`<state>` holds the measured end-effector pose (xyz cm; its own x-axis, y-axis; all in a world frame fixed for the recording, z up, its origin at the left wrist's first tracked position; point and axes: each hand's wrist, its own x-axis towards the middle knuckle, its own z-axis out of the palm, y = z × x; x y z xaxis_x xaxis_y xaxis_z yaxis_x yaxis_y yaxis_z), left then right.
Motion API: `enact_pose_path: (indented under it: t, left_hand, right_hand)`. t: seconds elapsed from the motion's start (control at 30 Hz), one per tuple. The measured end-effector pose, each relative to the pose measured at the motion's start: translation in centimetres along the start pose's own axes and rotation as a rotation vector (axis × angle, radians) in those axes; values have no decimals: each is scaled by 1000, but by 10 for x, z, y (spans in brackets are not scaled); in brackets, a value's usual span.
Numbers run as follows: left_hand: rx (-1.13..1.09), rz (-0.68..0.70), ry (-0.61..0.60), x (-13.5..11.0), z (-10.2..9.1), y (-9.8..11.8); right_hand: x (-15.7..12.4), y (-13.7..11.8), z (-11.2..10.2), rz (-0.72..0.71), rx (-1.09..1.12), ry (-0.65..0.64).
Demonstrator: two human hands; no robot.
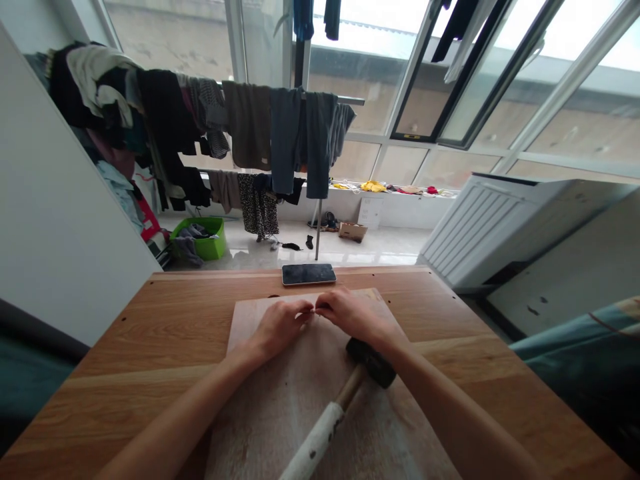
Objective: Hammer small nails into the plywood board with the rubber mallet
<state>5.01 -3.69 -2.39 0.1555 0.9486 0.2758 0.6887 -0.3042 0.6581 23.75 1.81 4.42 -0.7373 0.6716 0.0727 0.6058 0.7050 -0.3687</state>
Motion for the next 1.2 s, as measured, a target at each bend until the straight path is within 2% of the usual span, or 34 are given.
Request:
enact_pose_path:
  t: [0.13, 0.3, 0.4, 0.5, 0.63, 0.73, 0.8, 0.87, 0.93, 1.0, 1.03, 1.13, 1.2]
  left_hand:
    - [148, 46, 44, -5, -10, 2]
    - [554, 291, -226, -17, -30, 12]
    - [682, 394, -268, -15, -30, 22]
    - [639, 409, -238, -14, -24, 26]
    - [348, 270, -85, -23, -20, 29]
    - [201, 200, -66, -37, -28, 31]
    - [200, 174, -63, -50, -39, 30]
    - [253, 140, -13, -70, -52, 24]
    - [322, 130, 46, -96, -64, 16]
    - [389, 177, 64, -127, -73, 7]
    - [427, 192, 77, -143, -75, 3]
    - [535, 223, 125, -187, -71, -6]
    - [585, 241, 178, -207, -61, -10]
  right_hand:
    - [-8, 0, -10, 4, 4, 46]
    - [-20, -8, -15, 35, 13, 69]
    - [-26, -9, -15, 28, 18, 79]
    - [-34, -5, -14, 2, 46, 78]
    - [-45, -7, -13, -37, 124, 52]
    - [-59, -16, -13, -56, 278, 18]
    - [-74, -18, -14, -38, 345, 51]
    - [-97, -13, -12, 0, 322, 160]
    - [-129, 3, -6, 65, 277, 324]
    - [-166, 26, 8, 212, 180, 506]
    - [-185, 39, 18, 299, 119, 543]
    - [-233, 70, 52, 452, -1, 506]
    - [-251, 80, 72, 486, -20, 439]
